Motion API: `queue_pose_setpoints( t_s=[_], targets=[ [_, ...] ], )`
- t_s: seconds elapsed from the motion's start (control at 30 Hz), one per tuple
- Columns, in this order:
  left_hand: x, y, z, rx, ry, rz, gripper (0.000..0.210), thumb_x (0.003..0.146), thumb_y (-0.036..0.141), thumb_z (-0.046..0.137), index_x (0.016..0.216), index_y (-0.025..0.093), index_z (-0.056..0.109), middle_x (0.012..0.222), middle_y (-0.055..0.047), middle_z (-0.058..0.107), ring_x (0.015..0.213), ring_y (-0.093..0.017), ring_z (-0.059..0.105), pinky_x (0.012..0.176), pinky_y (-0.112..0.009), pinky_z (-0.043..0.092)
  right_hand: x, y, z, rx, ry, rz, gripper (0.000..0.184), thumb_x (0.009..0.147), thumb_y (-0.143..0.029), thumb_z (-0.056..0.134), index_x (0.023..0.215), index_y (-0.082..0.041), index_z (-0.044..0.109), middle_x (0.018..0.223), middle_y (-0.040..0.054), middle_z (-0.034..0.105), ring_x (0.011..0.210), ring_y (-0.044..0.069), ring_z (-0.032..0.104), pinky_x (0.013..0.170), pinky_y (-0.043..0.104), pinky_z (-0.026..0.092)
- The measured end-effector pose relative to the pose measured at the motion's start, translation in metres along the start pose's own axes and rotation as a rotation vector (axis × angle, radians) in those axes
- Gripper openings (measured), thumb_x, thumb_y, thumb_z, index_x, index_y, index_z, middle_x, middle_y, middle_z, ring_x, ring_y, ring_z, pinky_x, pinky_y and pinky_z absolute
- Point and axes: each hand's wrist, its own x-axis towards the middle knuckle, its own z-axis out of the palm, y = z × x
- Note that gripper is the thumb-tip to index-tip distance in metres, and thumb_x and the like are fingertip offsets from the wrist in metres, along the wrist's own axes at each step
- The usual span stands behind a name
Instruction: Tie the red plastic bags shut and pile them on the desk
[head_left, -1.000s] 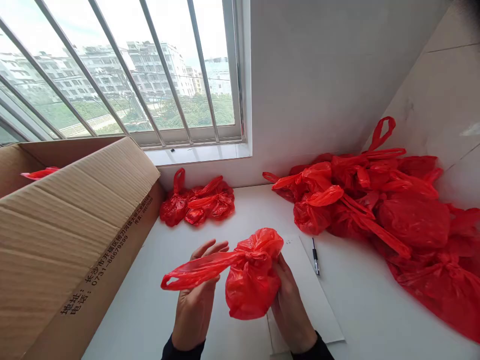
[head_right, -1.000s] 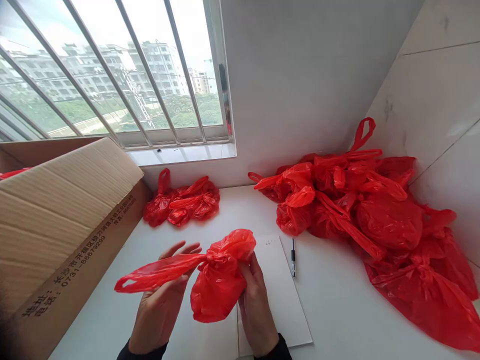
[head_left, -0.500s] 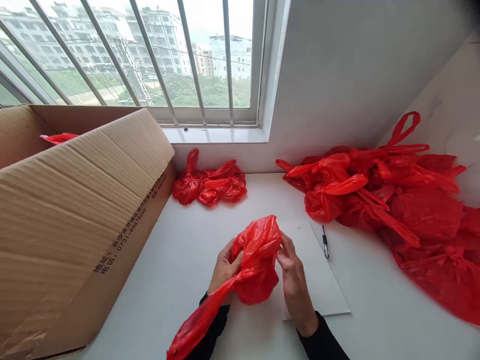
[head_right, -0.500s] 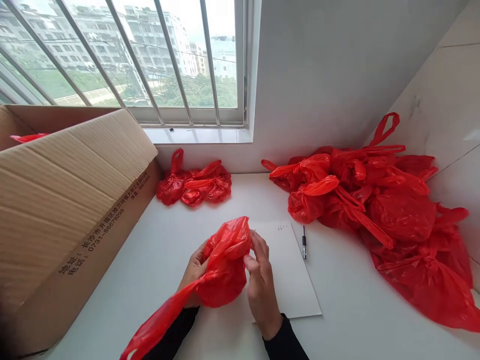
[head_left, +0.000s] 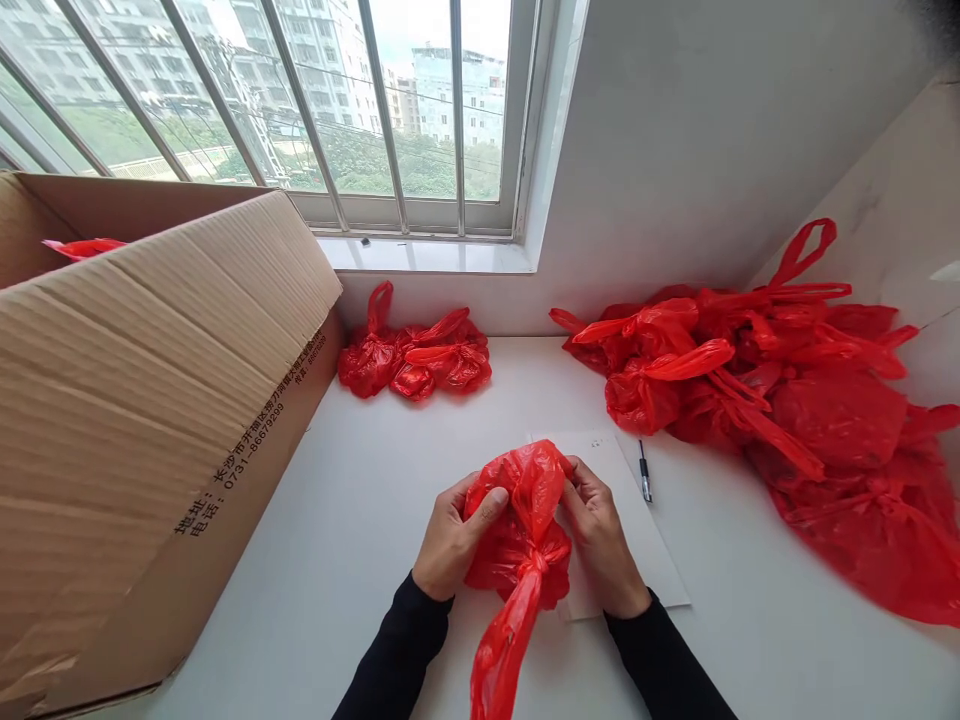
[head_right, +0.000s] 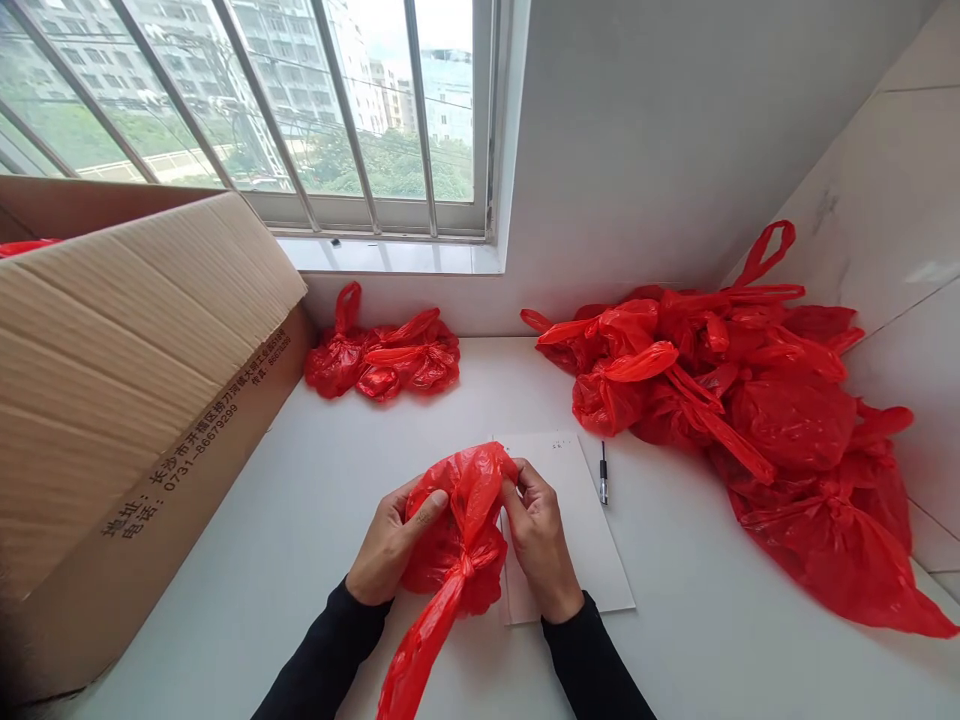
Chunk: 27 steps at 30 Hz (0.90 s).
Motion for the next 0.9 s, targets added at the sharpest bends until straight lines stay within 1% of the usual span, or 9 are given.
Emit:
queue_pose_setpoints(
  t_s=[0.17,0.27,0.37,0.53,0.6,0.67,0.73,0.8,0.9],
  targets=[
    [0.003,-0.009,0.001,-0.058,0.099,0.002,0.032,0.085,0.047,0.075,0.097,0.018,0.073,0.083,-0.003,0.069,0.072,-0.018,0.06,0.068,-0.03,0.05,-0.002,-0.006,0.003,-0.02,-0.071,-0.025,0.027,0.096,-0.046,0.062,0.107,-0.021,0.065,0.098,0.0019,0.066,0.09,0.02,0.058,0.084,0.028,0.048],
    [0.002,-0.01,0.002,-0.041,0.115,-0.003,0.034,0.085,0.05,0.074,0.093,0.017,0.073,0.079,-0.002,0.067,0.068,-0.016,0.057,0.064,-0.028,0.048,-0.002,-0.008,0.005,-0.003,-0.126,0.015,0.027,0.094,-0.047,0.066,0.1,-0.02,0.064,0.092,0.0014,0.064,0.087,0.02,0.057,0.079,0.028,0.048],
    [0.0,-0.007,0.003,-0.006,0.128,-0.003,0.037,0.088,0.054,0.069,0.084,0.018,0.07,0.073,0.0,0.064,0.066,-0.014,0.055,0.062,-0.026,0.046,-0.001,-0.006,0.004,0.012,-0.112,0.023,0.027,0.095,-0.046,0.065,0.092,-0.02,0.064,0.087,0.0005,0.062,0.082,0.018,0.054,0.075,0.026,0.047],
    [-0.002,0.0,0.006,0.053,0.0,0.028,0.039,0.082,0.045,0.079,0.111,0.02,0.071,0.095,-0.004,0.073,0.084,-0.02,0.065,0.077,-0.03,0.052,-0.001,-0.002,0.002,0.029,-0.069,0.031,0.024,0.094,-0.045,0.067,0.096,-0.021,0.067,0.087,-0.0001,0.065,0.078,0.016,0.055,0.072,0.026,0.047],
    [-0.001,0.0,0.007,0.034,0.049,0.033,0.035,0.08,0.044,0.08,0.104,0.02,0.072,0.091,-0.003,0.073,0.081,-0.02,0.065,0.074,-0.029,0.052,-0.001,-0.003,0.003,0.025,-0.071,0.032,0.026,0.095,-0.046,0.065,0.102,-0.021,0.068,0.092,0.0014,0.068,0.082,0.018,0.059,0.077,0.027,0.05],
    [0.0,-0.001,0.006,-0.006,0.136,0.022,0.03,0.079,0.046,0.081,0.091,0.019,0.071,0.078,-0.001,0.069,0.07,-0.017,0.061,0.067,-0.027,0.049,-0.002,-0.006,0.005,0.025,-0.097,0.026,0.031,0.096,-0.046,0.063,0.114,-0.023,0.066,0.106,0.0039,0.07,0.093,0.021,0.063,0.086,0.03,0.051],
    [0.002,-0.002,0.005,-0.04,0.195,0.012,0.033,0.077,0.048,0.082,0.086,0.019,0.071,0.074,0.0,0.068,0.067,-0.016,0.059,0.065,-0.027,0.048,-0.002,-0.008,0.008,0.029,-0.143,0.028,0.039,0.094,-0.046,0.066,0.126,-0.024,0.063,0.116,0.0054,0.069,0.102,0.022,0.064,0.092,0.033,0.051],
    [0.004,-0.001,0.004,-0.063,0.207,0.011,0.036,0.076,0.051,0.082,0.088,0.018,0.073,0.078,-0.001,0.071,0.068,-0.016,0.059,0.065,-0.026,0.048,-0.002,-0.008,0.009,0.024,-0.174,0.041,0.043,0.09,-0.045,0.071,0.128,-0.024,0.062,0.116,0.0055,0.069,0.102,0.022,0.065,0.093,0.034,0.052],
    [0.004,0.001,0.005,-0.075,0.177,0.018,0.037,0.079,0.054,0.079,0.09,0.019,0.074,0.079,-0.001,0.071,0.068,-0.016,0.058,0.065,-0.026,0.048,-0.001,-0.006,0.007,0.01,-0.152,0.045,0.037,0.089,-0.044,0.072,0.119,-0.023,0.066,0.107,0.0042,0.071,0.095,0.021,0.064,0.089,0.032,0.052]
  ],
)
